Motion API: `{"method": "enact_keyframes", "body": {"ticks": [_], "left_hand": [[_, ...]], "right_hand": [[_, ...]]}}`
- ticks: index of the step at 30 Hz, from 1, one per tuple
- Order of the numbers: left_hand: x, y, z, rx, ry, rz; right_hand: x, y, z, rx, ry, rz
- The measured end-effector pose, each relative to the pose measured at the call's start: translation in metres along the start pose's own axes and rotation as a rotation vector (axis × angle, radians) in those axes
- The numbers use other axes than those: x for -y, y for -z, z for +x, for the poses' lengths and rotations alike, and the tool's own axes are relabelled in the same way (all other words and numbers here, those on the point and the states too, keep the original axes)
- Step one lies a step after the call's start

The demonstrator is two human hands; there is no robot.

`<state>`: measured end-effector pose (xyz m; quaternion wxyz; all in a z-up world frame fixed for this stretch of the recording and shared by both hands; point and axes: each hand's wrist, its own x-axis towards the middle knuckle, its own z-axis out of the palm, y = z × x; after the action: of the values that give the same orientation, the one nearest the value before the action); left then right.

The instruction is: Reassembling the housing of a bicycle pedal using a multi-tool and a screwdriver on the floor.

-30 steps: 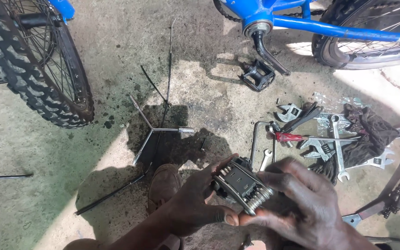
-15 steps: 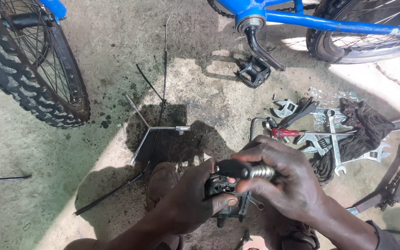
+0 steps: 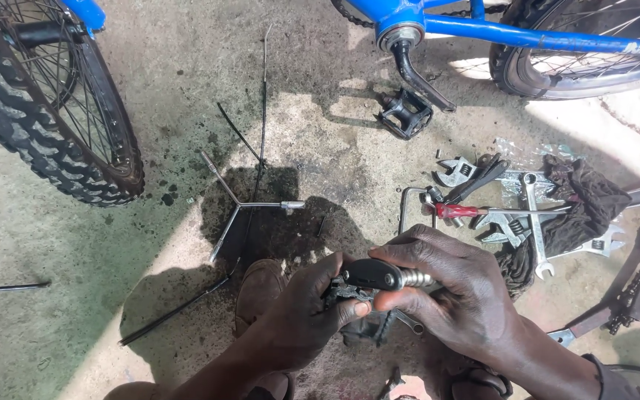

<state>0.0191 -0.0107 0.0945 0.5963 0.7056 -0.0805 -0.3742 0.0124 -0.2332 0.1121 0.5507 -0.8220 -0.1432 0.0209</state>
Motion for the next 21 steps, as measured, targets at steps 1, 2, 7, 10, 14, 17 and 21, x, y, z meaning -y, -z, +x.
{"method": "enact_keyframes", "body": {"ticks": [1,2,7,10,14,17,21], "left_hand": [[-0.003,-0.001,0.001,0.044,0.09,-0.017],[-0.006,-0.001,0.002,0.087,0.181,-0.034],[0.003,-0.009,0.002,0.077,0.056,-0.045],[-0.001,-0.016,0.008,-0.023,0.003,-0.068],[0.003,-0.022,0.017,-0.082,-0.075,-0.066],[0.023,-0.011,0.018,0.041,0.139,-0.263],[0.029,-0.013,0.011,0.087,0.142,-0.269]], "right_hand": [[-0.002,-0.001,-0.001,0.023,0.022,0.006],[-0.003,-0.001,-0.001,0.047,0.044,0.011],[0.0,-0.003,0.005,0.102,0.03,0.041],[0.007,-0.007,0.008,0.094,0.04,0.026],[0.007,-0.011,0.012,0.05,0.051,-0.029],[0.009,-0.013,0.015,0.052,-0.068,-0.083],[0.004,-0.017,0.014,0.067,-0.08,-0.048]]}}
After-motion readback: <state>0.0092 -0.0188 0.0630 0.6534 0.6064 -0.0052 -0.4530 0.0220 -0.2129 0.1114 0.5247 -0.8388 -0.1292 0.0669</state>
